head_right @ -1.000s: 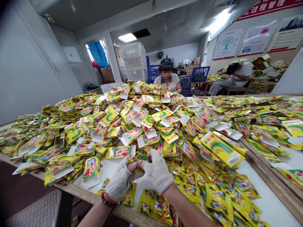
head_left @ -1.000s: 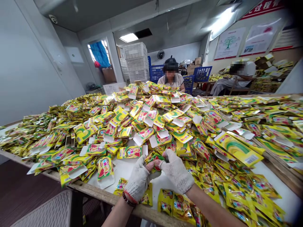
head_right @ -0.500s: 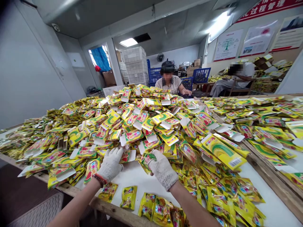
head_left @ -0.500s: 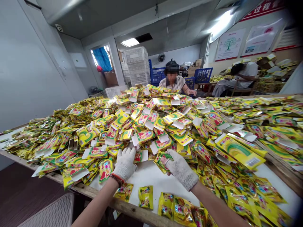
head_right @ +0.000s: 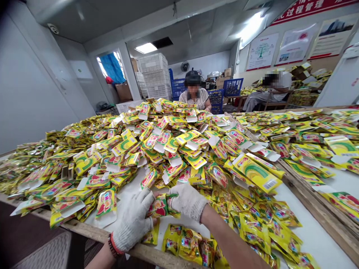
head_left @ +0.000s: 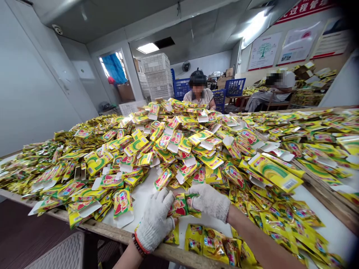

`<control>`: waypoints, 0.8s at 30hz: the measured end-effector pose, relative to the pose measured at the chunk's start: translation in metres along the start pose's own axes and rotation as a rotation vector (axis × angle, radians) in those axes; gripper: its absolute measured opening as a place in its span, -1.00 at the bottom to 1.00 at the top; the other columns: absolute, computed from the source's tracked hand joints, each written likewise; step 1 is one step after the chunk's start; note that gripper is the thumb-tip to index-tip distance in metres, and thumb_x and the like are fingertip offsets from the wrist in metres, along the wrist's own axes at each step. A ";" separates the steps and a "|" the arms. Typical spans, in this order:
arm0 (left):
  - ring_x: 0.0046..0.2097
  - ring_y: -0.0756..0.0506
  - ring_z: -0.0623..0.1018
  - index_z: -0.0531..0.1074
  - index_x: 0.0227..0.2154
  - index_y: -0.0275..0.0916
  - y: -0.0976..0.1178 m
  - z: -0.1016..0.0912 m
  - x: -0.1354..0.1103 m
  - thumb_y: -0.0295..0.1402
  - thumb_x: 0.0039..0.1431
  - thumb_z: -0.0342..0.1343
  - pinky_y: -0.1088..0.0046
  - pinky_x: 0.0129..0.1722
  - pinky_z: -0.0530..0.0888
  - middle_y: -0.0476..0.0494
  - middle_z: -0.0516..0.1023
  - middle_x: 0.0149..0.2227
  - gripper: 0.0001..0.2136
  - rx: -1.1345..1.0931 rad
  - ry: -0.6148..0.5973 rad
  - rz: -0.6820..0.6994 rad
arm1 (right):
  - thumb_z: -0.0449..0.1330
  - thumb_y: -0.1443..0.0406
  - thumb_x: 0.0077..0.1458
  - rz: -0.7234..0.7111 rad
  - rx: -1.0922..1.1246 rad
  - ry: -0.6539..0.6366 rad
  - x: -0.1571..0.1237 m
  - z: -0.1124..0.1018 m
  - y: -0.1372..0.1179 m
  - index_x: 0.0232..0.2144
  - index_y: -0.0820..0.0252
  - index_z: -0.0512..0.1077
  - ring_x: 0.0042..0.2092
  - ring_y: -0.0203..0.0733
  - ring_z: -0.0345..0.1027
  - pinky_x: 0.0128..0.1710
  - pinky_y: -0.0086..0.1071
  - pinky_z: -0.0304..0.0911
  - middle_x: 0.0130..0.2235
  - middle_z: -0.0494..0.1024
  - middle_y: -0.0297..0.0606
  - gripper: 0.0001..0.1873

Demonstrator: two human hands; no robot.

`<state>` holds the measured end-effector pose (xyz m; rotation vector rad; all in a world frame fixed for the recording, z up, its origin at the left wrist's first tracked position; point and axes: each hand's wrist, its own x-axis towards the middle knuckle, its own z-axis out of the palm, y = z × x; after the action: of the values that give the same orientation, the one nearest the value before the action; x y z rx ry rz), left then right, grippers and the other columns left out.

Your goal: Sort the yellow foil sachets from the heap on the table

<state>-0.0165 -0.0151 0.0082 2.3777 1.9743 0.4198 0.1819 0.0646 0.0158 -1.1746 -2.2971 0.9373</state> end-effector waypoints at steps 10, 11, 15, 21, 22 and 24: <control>-0.06 -0.26 0.39 0.40 0.02 -0.17 0.010 0.005 0.002 -0.47 -0.05 0.16 0.17 -0.07 0.36 -0.17 0.44 -0.10 -0.52 0.082 0.051 0.086 | 0.24 0.41 -0.10 0.013 0.041 -0.069 -0.004 -0.012 -0.001 -0.42 0.21 0.53 -0.31 -0.19 0.34 -0.25 -0.37 0.22 -0.40 0.52 -0.29 -0.88; -0.06 -0.27 0.39 0.40 0.03 -0.18 0.011 0.005 0.002 -0.47 -0.06 0.16 0.15 -0.06 0.36 -0.17 0.44 -0.10 -0.50 0.092 0.042 0.106 | 0.25 0.45 -0.15 0.029 0.046 -0.051 -0.003 -0.010 -0.001 -0.52 0.21 0.50 -0.34 -0.20 0.32 -0.26 -0.37 0.21 -0.45 0.49 -0.32 -0.92; -0.03 -0.27 0.39 0.40 0.03 -0.23 0.008 0.008 0.001 -0.49 -0.06 0.16 0.14 -0.04 0.37 -0.22 0.43 -0.07 -0.51 0.068 0.114 0.056 | 0.21 0.44 -0.10 0.123 0.169 0.048 0.002 0.001 -0.002 -0.45 0.18 0.44 -0.42 -0.28 0.29 -0.39 -0.43 0.20 -0.50 0.45 -0.39 -0.90; -0.03 -0.28 0.39 0.42 -0.01 -0.27 0.002 0.013 0.000 -0.49 -0.05 0.17 0.14 -0.04 0.40 -0.25 0.43 -0.07 -0.54 0.022 0.216 0.035 | 0.15 0.37 -0.02 0.254 0.402 0.085 0.004 0.008 -0.009 -0.57 0.15 0.30 -0.64 -0.39 0.16 -0.64 -0.51 0.09 -0.65 0.30 -0.49 -0.87; -0.04 -0.28 0.40 0.42 -0.01 -0.26 0.002 0.013 -0.001 -0.49 -0.06 0.17 0.13 -0.04 0.41 -0.24 0.43 -0.09 -0.54 0.025 0.205 0.048 | 0.14 0.38 -0.04 0.245 0.404 0.075 0.004 0.010 -0.011 -0.62 0.16 0.27 -0.66 -0.40 0.14 -0.65 -0.52 0.06 -0.69 0.26 -0.50 -0.82; -0.05 -0.28 0.41 0.42 -0.01 -0.26 0.003 0.012 -0.002 -0.50 -0.07 0.16 0.13 -0.06 0.42 -0.23 0.44 -0.11 -0.54 0.038 0.215 0.063 | 0.12 0.39 -0.05 0.216 0.422 0.016 0.002 0.011 -0.015 -0.66 0.16 0.27 -0.70 -0.40 0.14 -0.68 -0.53 0.01 -0.74 0.18 -0.52 -0.80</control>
<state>-0.0117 -0.0157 -0.0031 2.5193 2.0099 0.6732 0.1657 0.0551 0.0192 -1.2443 -1.8544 1.4008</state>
